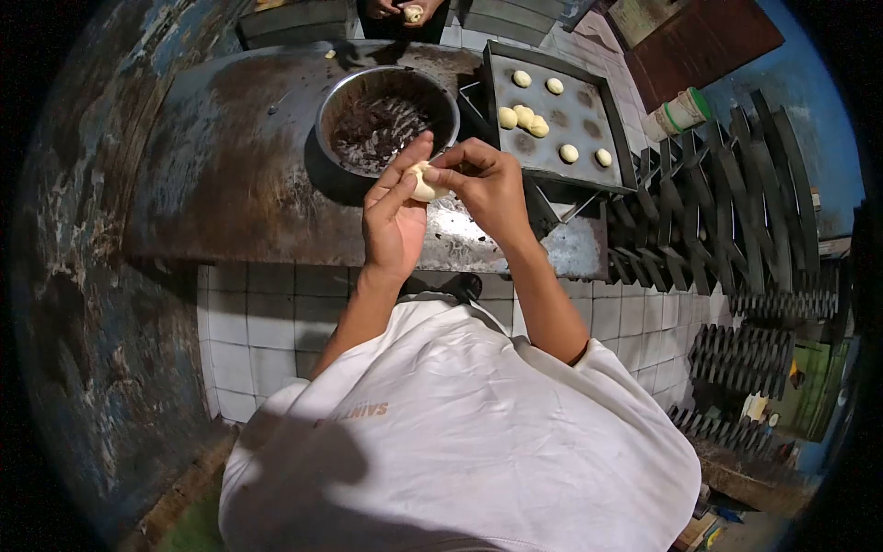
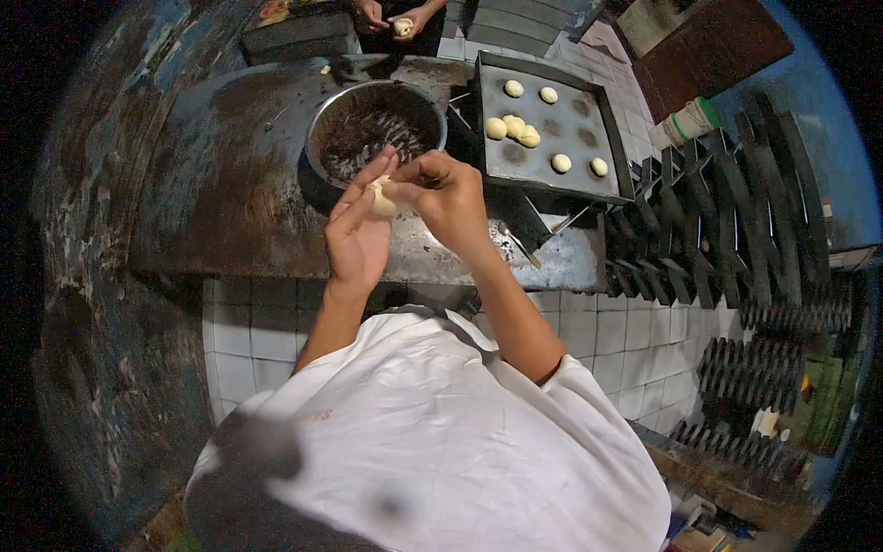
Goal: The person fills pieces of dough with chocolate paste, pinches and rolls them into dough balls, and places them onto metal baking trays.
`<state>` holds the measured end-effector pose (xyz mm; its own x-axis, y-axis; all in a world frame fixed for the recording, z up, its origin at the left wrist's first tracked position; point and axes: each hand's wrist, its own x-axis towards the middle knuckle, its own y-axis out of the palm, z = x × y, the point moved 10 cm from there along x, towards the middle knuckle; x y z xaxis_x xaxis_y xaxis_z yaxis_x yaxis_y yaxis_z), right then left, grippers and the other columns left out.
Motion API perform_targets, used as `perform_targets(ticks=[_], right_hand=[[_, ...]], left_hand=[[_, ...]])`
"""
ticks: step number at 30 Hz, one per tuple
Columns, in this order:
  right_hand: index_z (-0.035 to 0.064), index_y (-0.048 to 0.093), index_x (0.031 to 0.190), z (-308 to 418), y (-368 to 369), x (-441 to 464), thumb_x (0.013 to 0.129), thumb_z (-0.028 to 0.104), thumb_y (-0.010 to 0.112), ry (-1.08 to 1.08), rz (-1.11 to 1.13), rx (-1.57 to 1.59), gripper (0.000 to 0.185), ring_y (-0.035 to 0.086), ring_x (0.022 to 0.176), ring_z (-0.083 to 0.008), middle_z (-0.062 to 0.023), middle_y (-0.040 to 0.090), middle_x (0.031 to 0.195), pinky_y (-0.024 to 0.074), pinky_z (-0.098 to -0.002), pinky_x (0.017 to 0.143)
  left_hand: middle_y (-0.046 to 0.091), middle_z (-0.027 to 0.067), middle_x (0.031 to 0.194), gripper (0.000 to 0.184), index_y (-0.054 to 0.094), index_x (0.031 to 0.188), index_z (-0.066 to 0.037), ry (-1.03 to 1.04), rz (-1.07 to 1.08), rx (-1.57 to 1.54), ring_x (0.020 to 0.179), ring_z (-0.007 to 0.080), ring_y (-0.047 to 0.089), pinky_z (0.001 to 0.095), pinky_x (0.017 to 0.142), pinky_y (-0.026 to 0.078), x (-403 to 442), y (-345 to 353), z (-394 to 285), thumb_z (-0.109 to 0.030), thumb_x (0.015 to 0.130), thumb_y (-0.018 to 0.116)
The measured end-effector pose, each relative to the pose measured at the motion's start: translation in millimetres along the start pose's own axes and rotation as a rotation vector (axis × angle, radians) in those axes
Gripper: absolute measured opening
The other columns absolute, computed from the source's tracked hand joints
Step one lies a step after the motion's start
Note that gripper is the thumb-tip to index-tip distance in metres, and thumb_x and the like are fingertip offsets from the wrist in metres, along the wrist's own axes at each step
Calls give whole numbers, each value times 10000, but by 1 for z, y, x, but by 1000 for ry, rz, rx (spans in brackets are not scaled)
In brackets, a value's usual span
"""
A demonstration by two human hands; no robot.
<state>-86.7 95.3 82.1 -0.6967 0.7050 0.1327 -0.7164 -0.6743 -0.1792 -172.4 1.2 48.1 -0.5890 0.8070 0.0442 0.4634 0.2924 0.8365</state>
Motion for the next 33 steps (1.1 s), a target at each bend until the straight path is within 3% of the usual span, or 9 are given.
perform_targets(ticks=[6, 10, 12, 16, 20, 27, 29, 30, 33], right_hand=[[-14, 745, 990, 27, 7, -16, 769, 21, 802, -200, -8, -147, 231, 700, 771, -218, -105, 709, 921, 548, -323, 740], [22, 775, 1012, 24, 6, -23, 804, 50, 806, -267, 15, -330, 213, 672, 911, -192, -101, 674, 1020, 536, -296, 753], [25, 753, 990, 33, -9, -22, 745, 70, 814, -351, -145, -497, 257, 687, 821, -307, -125, 669, 944, 549, -335, 779], [-28, 746, 962, -24, -14, -9, 801, 126, 823, 65, 27, 107, 236, 689, 814, -167, -111, 734, 895, 540, -301, 773], [-40, 758, 1018, -31, -42, -19, 831, 112, 805, 32, -140, -92, 245, 710, 796, -173, -131, 762, 882, 552, -310, 756], [-22, 765, 1043, -54, -85, -25, 839, 133, 781, -25, -8, -78, 256, 713, 867, -247, -142, 730, 873, 550, -324, 802], [-27, 761, 1003, -83, -112, -28, 836, 158, 799, 57, -66, -19, 251, 712, 850, -243, -152, 723, 840, 551, -339, 781], [-41, 753, 912, -82, -127, -31, 837, 183, 812, 239, -79, 31, 243, 712, 897, -215, -181, 730, 961, 551, -337, 781], [-30, 736, 1043, -110, -176, -31, 858, 130, 804, 162, -138, -12, 254, 649, 841, -113, -95, 678, 1058, 539, -268, 757]], left_hand=[[673, 113, 1259, 264, 673, 1182, 5, -107, -265, 76, 1102, 179, 645, 308, 961, 510, -9, -60, 21, -201, 1041, 587], [682, 113, 1246, 269, 678, 1188, -6, -89, -164, 95, 1088, 165, 648, 301, 941, 517, -10, -42, 24, -218, 1051, 586], [679, 115, 1255, 249, 683, 1189, -9, -33, -106, 137, 1102, 156, 641, 303, 956, 507, -9, -29, 24, -190, 1057, 575], [670, 118, 1277, 232, 679, 1185, 3, 54, -32, 213, 1126, 159, 633, 309, 980, 492, -2, -19, 38, -160, 1051, 585], [699, 100, 1120, 188, 676, 1061, -1, -33, -247, 137, 1007, 142, 649, 292, 897, 517, 2, -36, 74, -172, 1042, 601], [636, 20, 856, 223, 656, 949, -6, -149, -430, 346, 779, 97, 600, 252, 665, 475, 15, -37, 127, -221, 1006, 660], [658, 35, 844, 274, 667, 904, 0, -143, -401, 456, 770, 97, 599, 250, 684, 473, 19, -18, 145, -245, 1021, 640], [674, 43, 860, 299, 676, 900, 9, -126, -357, 537, 768, 99, 603, 246, 696, 475, 22, -4, 152, -255, 1032, 624], [725, 109, 992, 377, 701, 874, 33, -40, -207, 726, 877, 151, 650, 274, 798, 497, 27, 45, 179, -256, 1066, 556]])
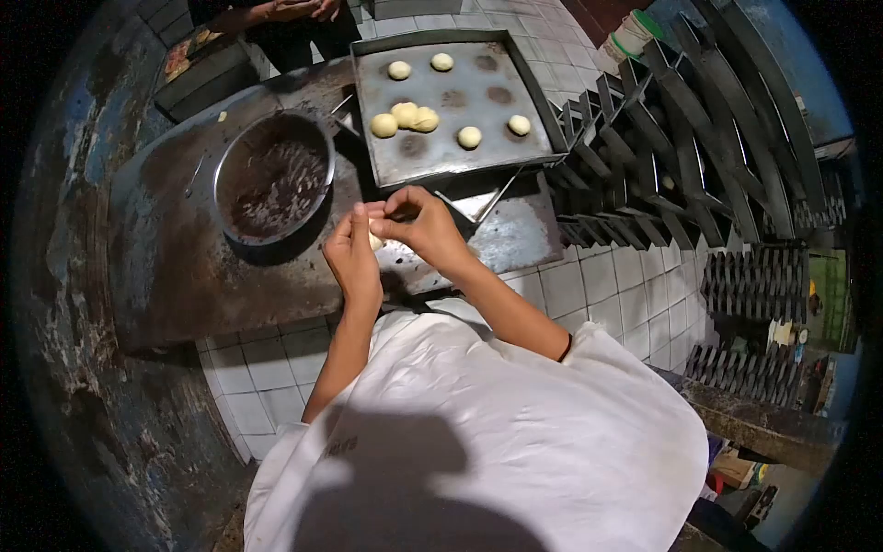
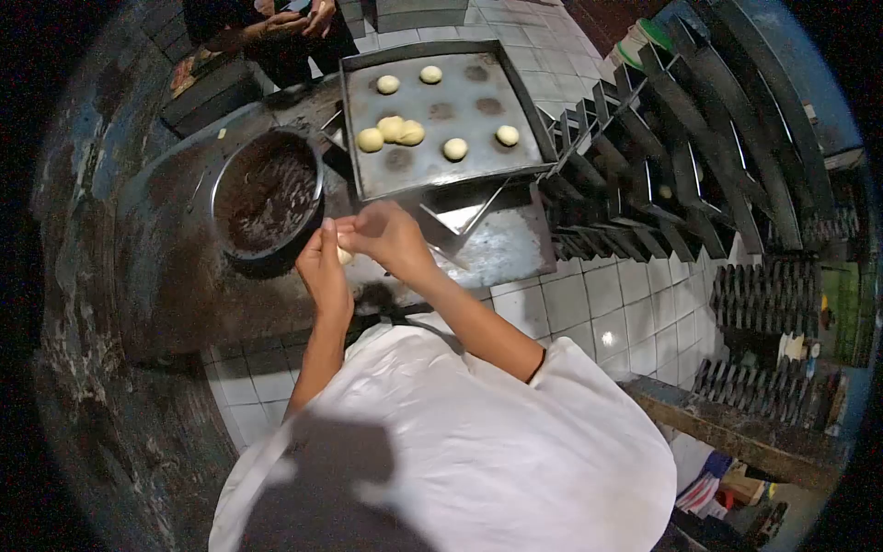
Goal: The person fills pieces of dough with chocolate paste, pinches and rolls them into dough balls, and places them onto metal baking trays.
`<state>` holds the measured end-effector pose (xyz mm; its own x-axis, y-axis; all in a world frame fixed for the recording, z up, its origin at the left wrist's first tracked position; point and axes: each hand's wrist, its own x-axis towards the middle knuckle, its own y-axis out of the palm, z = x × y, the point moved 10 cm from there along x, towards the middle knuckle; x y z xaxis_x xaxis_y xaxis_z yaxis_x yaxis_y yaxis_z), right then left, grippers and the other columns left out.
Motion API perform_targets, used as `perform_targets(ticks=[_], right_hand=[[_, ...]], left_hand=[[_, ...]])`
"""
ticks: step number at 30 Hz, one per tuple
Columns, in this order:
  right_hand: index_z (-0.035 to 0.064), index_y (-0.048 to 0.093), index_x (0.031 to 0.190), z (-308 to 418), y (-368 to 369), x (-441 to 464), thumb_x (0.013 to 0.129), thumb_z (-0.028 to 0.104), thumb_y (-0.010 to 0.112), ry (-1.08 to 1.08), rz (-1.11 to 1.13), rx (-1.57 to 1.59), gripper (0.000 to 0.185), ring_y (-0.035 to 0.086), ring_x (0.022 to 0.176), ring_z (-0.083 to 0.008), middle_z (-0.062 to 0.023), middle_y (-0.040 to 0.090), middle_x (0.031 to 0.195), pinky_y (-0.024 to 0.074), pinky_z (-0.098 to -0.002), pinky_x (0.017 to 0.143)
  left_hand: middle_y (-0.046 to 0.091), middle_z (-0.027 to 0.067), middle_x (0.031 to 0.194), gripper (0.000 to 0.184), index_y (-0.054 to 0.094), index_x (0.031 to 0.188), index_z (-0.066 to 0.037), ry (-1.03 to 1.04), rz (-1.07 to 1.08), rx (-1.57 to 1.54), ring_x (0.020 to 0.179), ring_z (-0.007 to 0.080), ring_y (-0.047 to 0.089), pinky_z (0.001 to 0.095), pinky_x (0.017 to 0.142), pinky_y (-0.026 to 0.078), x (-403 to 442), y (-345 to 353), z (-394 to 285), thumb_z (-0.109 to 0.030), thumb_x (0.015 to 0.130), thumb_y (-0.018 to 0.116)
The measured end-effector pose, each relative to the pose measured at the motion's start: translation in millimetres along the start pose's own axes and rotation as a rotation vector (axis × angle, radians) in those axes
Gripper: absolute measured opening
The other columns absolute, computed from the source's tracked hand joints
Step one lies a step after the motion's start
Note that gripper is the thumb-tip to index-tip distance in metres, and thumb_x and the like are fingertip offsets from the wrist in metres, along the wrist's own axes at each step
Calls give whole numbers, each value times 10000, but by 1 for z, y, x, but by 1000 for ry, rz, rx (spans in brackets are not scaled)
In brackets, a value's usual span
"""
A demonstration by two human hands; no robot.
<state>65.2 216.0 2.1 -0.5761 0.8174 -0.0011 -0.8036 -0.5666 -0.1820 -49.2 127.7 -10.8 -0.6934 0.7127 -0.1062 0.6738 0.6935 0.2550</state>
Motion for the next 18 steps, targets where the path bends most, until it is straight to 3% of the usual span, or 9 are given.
perform_targets(ticks=[2, 3, 4, 7, 9, 11, 13, 15, 18], right_hand=[[6, 725, 1087, -16, -15, -2, 882, 197, 806, 166, 124, 381, 291, 684, 1030, -180, -151, 669, 1251, 552, -316, 847], [29, 662, 1239, -24, -20, -5, 911, 199, 780, 222, 248, 360, 387, 670, 1038, -172, -118, 668, 1229, 549, -317, 920], [24, 650, 1261, -52, -21, -11, 917, 191, 771, 336, 369, 388, 401, 665, 1034, -164, -112, 679, 1205, 546, -303, 924], [16, 657, 1262, -81, -49, -28, 920, 192, 762, 535, 539, 549, 398, 665, 1001, -145, -96, 707, 1150, 545, -281, 890], [13, 677, 1241, -81, -80, -19, 918, 199, 764, 620, 589, 677, 383, 670, 971, -136, -86, 725, 1120, 546, -271, 852], [6, 690, 1229, -87, -131, 29, 897, 200, 778, 398, 595, 278, 395, 668, 944, -118, -61, 742, 1040, 557, -301, 806], [-20, 651, 1249, -78, -195, 94, 905, 128, 751, 239, 449, -151, 387, 702, 958, -194, -98, 746, 1045, 574, -303, 881], [-27, 612, 1299, -58, -258, 160, 862, 115, 773, -1, 39, -727, 486, 707, 1021, -276, -199, 695, 1201, 570, -337, 921], [-23, 399, 1476, -163, -291, 238, 858, 237, 793, -216, -25, -1039, 777, 533, 1307, -395, -267, 473, 1476, 484, -436, 1031]], left_hand=[[726, 132, 1072, 416, 710, 858, 42, 53, 104, 93, 978, 189, 649, 301, 878, 486, 0, 29, 10, -260, 1077, 526], [717, 141, 1158, 454, 723, 836, 37, 165, 214, 196, 1111, 233, 612, 338, 977, 445, -2, 50, 7, -269, 1085, 499], [709, 151, 1245, 494, 737, 813, 31, 287, 314, 286, 1244, 277, 575, 375, 1075, 405, -5, 71, 2, -278, 1093, 473], [642, 62, 1393, 461, 787, 920, -25, 191, 543, 426, 1352, 295, 495, 411, 1116, 364, -12, 120, 29, -351, 1073, 497], [621, 91, 1412, 391, 693, 1268, -58, 317, 572, 638, 1379, 317, 483, 414, 1147, 326, -15, 138, 25, -340, 1044, 541], [629, 115, 1391, 397, 644, 1331, -46, 276, 431, 548, 1349, 305, 516, 404, 1145, 331, -7, 124, 22, -294, 1029, 573], [662, 112, 1325, 337, 666, 1286, -22, 137, 230, 443, 1261, 264, 586, 378, 1089, 404, 1, 90, 17, -220, 1027, 579], [688, 99, 1253, 301, 677, 1246, 4, 3, 26, 381, 1183, 213, 628, 331, 1014, 469, 2, 28, 39, -186, 1031, 586], [711, 123, 1163, 260, 684, 1195, 26, -47, -233, 390, 1096, 204, 668, 326, 990, 500, -22, -42, 47, -159, 1033, 600]])
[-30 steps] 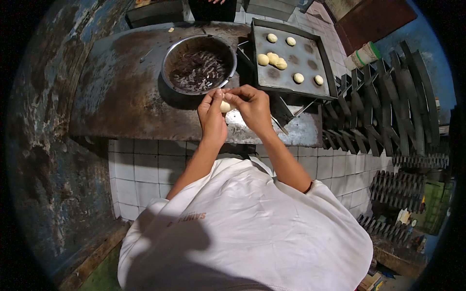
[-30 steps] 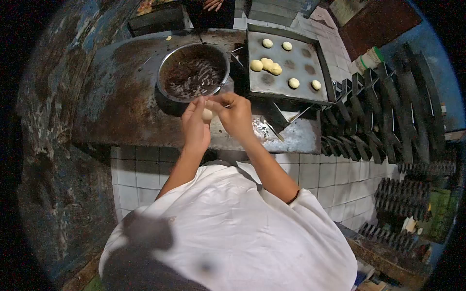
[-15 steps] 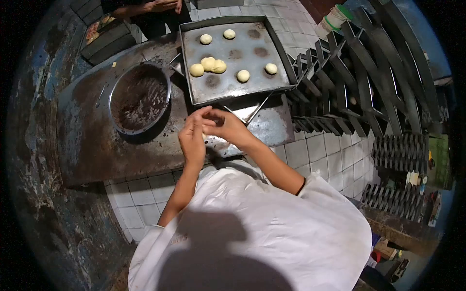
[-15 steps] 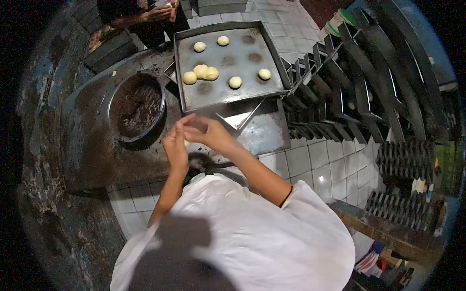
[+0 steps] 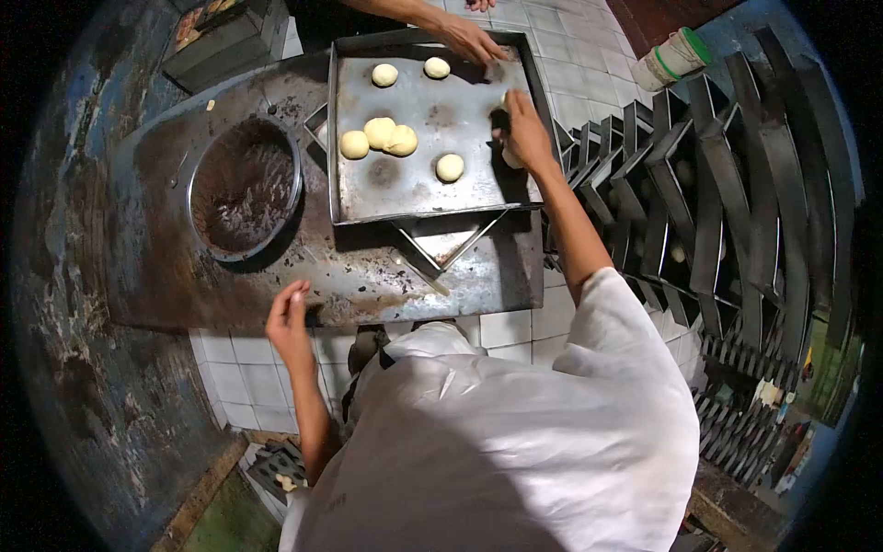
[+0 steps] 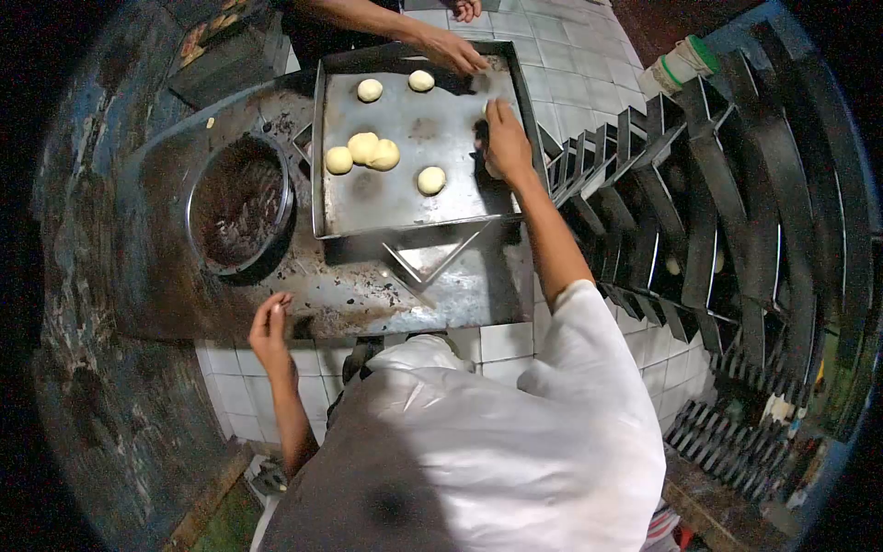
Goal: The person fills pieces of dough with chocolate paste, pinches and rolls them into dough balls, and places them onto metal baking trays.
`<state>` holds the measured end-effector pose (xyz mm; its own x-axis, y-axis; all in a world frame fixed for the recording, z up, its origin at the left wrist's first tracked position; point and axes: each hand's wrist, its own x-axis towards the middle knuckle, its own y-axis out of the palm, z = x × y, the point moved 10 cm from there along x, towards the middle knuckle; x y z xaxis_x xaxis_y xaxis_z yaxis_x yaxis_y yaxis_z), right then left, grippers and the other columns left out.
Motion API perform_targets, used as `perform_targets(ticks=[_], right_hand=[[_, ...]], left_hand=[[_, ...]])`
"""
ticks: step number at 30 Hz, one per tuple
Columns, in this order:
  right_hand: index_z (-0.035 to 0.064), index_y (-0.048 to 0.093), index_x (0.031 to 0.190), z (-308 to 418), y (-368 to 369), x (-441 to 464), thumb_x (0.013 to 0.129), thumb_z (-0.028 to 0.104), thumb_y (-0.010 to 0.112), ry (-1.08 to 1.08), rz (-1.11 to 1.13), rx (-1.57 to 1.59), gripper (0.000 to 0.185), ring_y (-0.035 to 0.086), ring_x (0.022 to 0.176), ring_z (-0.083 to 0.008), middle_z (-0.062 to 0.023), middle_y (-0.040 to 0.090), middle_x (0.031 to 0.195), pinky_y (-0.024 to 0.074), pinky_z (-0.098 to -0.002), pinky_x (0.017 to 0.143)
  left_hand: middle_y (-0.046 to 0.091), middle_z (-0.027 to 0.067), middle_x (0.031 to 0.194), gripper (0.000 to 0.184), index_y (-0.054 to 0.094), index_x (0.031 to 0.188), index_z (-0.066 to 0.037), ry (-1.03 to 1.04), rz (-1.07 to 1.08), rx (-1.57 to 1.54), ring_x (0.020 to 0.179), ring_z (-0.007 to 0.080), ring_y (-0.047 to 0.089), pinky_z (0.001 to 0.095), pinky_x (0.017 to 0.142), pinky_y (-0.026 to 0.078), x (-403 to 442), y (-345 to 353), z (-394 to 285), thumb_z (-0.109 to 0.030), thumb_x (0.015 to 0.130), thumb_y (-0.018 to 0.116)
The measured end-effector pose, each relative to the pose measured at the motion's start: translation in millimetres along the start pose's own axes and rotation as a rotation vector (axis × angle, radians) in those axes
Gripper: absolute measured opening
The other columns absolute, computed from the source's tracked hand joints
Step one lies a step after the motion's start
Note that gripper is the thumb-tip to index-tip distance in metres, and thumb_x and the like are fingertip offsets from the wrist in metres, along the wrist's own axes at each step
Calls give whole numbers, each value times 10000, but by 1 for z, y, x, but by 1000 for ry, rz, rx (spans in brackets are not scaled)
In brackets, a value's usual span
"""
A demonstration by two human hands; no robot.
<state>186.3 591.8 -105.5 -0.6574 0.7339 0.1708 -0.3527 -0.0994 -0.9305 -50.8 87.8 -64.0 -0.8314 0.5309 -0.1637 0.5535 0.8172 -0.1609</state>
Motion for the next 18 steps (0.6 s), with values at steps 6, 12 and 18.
perform_targets(ticks=[6, 12, 18], right_hand=[[-13, 708, 1058, -19, -17, 30, 1007, 252, 514, 264, -151, 23, 332, 655, 996, -425, -245, 697, 1054, 470, -530, 952], [-30, 353, 1523, -23, 51, 40, 1027, 354, 495, 199, -300, -136, 644, 333, 1447, -406, -234, 357, 1567, 274, -568, 1172], [-16, 324, 1541, -38, 43, 48, 990, 477, 532, 335, -204, -71, 768, 209, 1522, -409, -235, 281, 1625, 122, -706, 1177]], left_hand=[[716, 131, 1072, 219, 685, 1137, 41, -40, -306, -9, 1031, 198, 676, 340, 974, 518, -52, -87, 32, -129, 1036, 590], [707, 114, 1027, 178, 674, 1080, 36, -119, -450, -248, 960, 181, 668, 309, 907, 525, -76, -105, 70, -115, 1031, 595], [709, 109, 1062, 165, 674, 1068, 23, -32, -454, -236, 978, 181, 674, 308, 905, 529, -63, -101, 51, -123, 1027, 608]])
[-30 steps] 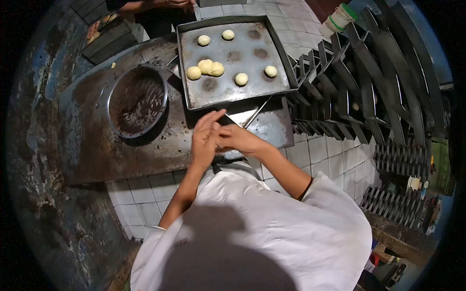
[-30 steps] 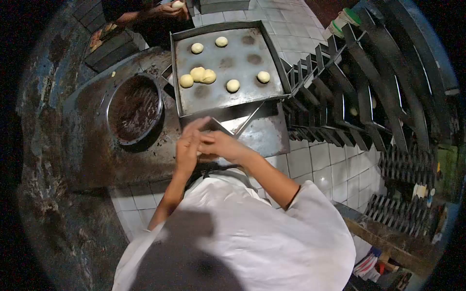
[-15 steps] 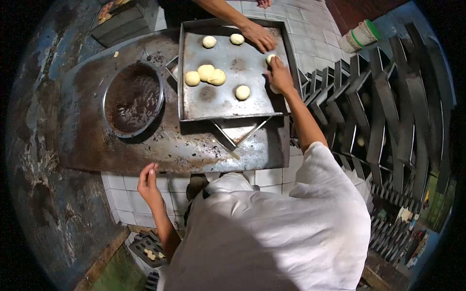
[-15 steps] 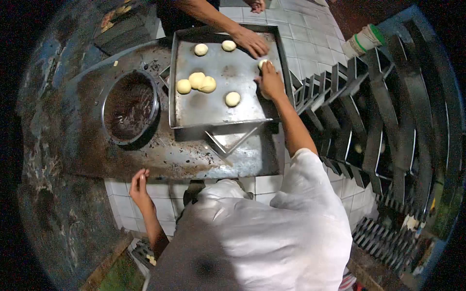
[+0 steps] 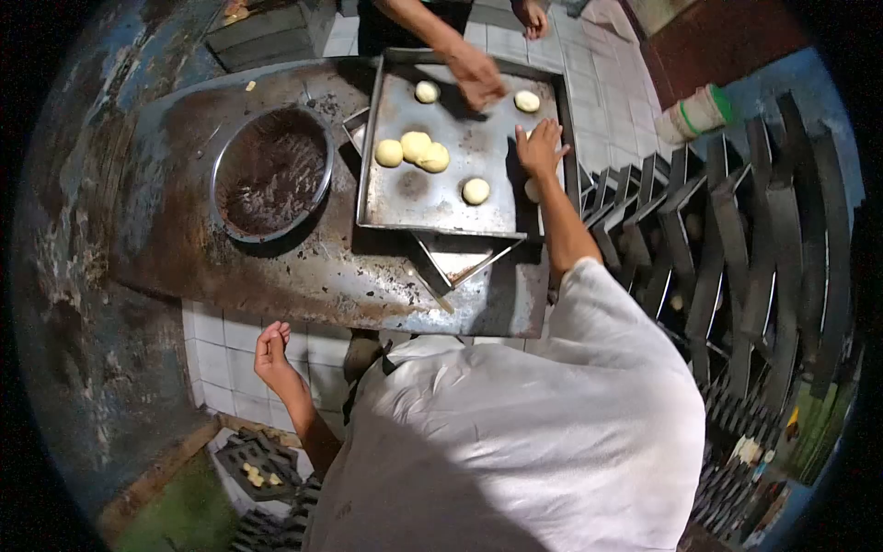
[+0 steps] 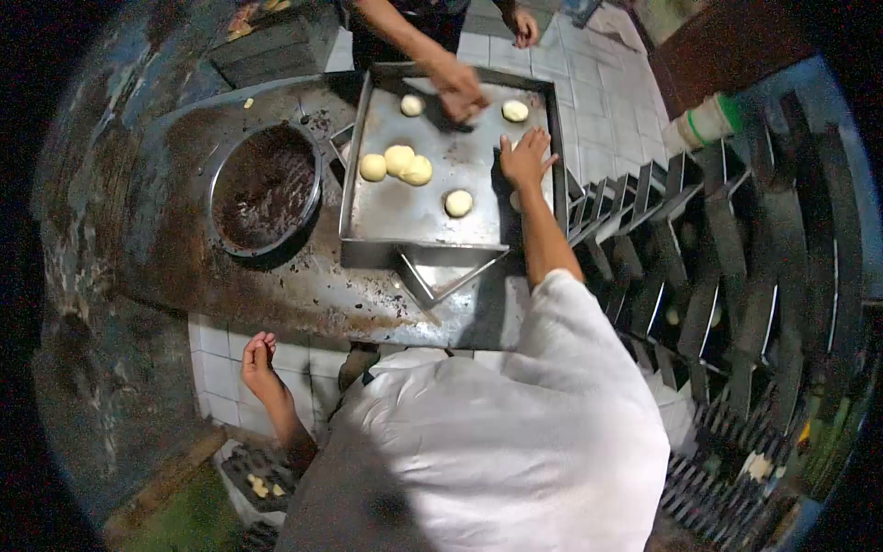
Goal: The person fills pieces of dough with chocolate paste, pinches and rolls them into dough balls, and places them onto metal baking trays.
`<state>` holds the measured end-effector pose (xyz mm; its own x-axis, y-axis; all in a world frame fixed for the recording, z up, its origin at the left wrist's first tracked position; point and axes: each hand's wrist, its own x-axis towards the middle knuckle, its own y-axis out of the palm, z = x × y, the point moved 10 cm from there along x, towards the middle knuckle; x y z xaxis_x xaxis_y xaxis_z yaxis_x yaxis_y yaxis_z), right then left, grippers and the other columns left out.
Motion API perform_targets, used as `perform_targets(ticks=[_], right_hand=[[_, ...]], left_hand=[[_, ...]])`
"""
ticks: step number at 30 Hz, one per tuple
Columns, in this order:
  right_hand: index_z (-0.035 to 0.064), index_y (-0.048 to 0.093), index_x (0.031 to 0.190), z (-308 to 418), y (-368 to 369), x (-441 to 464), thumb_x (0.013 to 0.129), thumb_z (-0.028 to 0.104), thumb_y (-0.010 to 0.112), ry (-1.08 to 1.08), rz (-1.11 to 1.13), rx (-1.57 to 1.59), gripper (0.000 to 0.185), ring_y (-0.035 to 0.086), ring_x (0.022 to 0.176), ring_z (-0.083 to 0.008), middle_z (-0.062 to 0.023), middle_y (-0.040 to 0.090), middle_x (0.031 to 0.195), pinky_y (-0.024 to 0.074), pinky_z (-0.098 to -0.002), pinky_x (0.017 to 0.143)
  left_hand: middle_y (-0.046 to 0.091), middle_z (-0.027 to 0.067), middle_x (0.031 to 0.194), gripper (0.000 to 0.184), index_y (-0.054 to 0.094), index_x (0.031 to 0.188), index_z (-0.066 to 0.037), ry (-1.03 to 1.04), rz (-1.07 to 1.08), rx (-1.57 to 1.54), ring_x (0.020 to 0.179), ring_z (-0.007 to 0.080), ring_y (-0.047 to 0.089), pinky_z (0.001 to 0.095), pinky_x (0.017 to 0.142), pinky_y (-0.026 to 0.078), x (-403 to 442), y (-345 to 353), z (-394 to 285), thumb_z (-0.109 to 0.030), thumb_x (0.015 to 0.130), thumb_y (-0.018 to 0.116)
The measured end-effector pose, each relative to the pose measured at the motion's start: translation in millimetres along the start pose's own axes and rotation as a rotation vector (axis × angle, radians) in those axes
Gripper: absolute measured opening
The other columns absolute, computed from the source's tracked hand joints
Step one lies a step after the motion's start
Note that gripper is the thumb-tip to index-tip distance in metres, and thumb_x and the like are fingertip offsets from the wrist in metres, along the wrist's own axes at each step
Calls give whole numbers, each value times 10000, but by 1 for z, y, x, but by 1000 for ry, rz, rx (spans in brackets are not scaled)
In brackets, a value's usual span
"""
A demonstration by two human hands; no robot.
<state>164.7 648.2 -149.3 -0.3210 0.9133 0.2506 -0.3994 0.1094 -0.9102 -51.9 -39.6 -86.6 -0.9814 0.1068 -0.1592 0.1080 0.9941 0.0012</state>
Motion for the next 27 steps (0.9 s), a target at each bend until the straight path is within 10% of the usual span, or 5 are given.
perform_targets(ticks=[3, 10, 15, 22, 27], right_hand=[[34, 608, 1233, 81, -64, -44, 851, 259, 734, -317, -268, 145, 461, 533, 1216, -389, -200, 598, 1289, 385, -602, 1020], [145, 703, 1123, 201, -5, -113, 825, 362, 755, -692, 129, -1, 371, 599, 1126, -261, -77, 694, 1115, 361, -533, 1033], [84, 725, 975, 155, -18, -100, 873, 344, 669, -181, 542, 148, 285, 659, 783, -273, -78, 684, 768, 465, -431, 879], [63, 648, 1028, 133, -58, -191, 919, 297, 598, 447, 1029, 1403, 264, 535, 795, -137, -41, 639, 962, 438, -320, 712], [66, 638, 1040, 155, -125, -206, 886, 262, 649, 447, 980, 1545, 249, 590, 867, -143, -57, 666, 1005, 458, -314, 762]], left_hand=[[711, 105, 1083, 163, 676, 1073, 14, 23, -22, 8, 986, 171, 677, 297, 902, 531, 0, -6, 3, -127, 1031, 607], [725, 113, 1005, 201, 691, 1090, 32, 31, 97, 17, 939, 160, 675, 294, 866, 517, 9, 44, 2, -137, 1019, 609], [724, 104, 1007, 200, 687, 1094, 28, 36, 167, -7, 936, 171, 677, 297, 872, 517, 7, 80, -2, -139, 1021, 606], [721, 95, 1077, 230, 696, 1153, 21, -223, 658, -20, 1017, 174, 669, 308, 949, 503, -34, 232, -10, -129, 999, 612], [605, 50, 1312, 461, 577, 1399, -84, 267, 810, 105, 1150, 140, 587, 260, 952, 450, -11, 313, -41, -143, 944, 618]])
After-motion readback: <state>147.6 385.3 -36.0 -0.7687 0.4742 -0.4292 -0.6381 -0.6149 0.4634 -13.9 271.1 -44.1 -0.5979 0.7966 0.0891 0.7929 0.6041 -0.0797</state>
